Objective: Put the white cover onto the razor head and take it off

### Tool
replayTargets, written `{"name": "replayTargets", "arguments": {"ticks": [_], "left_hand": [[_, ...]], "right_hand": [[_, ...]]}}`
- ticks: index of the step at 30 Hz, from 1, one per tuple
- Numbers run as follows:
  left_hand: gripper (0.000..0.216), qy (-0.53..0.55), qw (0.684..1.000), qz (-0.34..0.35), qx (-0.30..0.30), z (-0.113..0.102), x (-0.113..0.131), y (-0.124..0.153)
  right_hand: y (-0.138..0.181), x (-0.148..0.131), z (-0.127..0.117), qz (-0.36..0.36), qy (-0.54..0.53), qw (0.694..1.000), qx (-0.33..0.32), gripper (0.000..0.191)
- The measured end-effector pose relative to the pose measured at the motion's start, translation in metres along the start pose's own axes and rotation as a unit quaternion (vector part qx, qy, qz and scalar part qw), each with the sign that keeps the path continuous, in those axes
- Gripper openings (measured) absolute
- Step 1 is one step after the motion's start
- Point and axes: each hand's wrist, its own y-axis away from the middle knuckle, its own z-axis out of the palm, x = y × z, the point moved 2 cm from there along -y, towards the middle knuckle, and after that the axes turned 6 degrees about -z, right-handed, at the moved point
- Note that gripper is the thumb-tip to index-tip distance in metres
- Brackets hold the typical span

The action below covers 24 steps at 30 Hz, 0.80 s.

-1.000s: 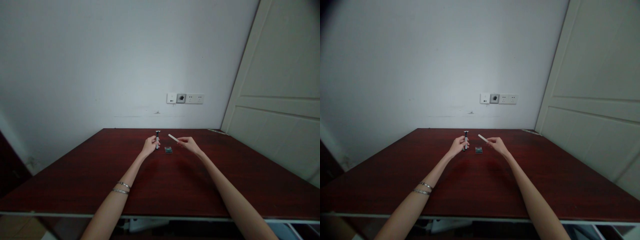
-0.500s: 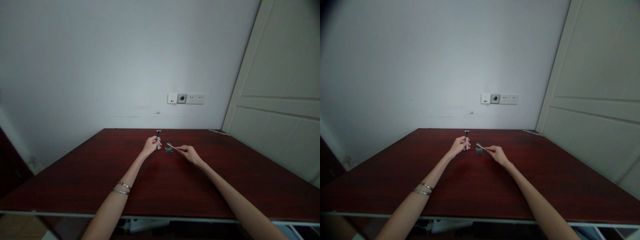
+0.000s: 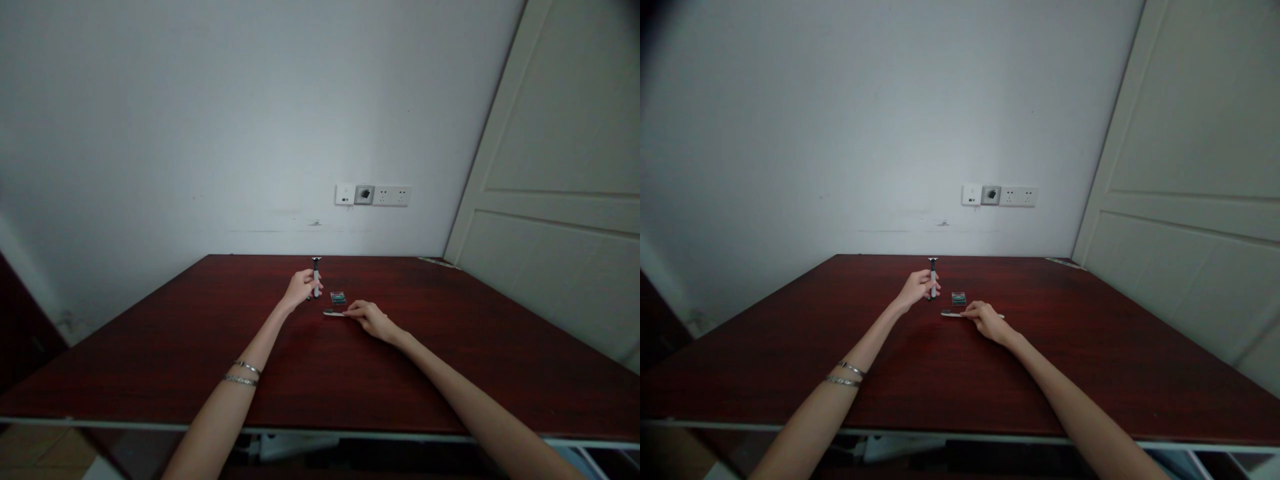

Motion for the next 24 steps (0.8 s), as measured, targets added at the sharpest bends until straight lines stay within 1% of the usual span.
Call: {"name": "replayTargets", "arguments": {"ticks": [6,10,15,19,21,24], "left_hand": [[0.008,-0.002,1.000,-0.007,-0.004,0.001,-0.003,-0.003],[0.009,-0.006,1.000,-0.010,-0.009,0.001,-0.004,-0.003],[0.009,-0.008,1.000,-0.006,-0.013,0.002,-0.001,0.000],[0.009,-0.008,1.000,-0.002,-0.021,0.002,-0.002,0.000],[0.009,-0.007,1.000,0.000,-0.020,0.002,-0.003,-0.001],[0.010,-0.004,1.000,-0.004,-0.019,0.003,-0.007,-0.003]], "right_hand": [[0.001,0.004,0.006,-0.017,0.004,1.000,0.004,0.041],[0.001,0.002,0.008,-0.005,0.006,1.000,0.014,0.039],[-0.004,-0.003,0.003,-0.002,-0.008,0.999,0.045,0.037],[-0.024,0.006,-0.011,0.007,0.019,0.996,0.083,0.032],[-0.038,0.014,-0.016,0.015,0.050,0.995,0.084,0.029],[-0.057,0.024,-0.018,0.027,0.072,0.995,0.066,0.026]]}}
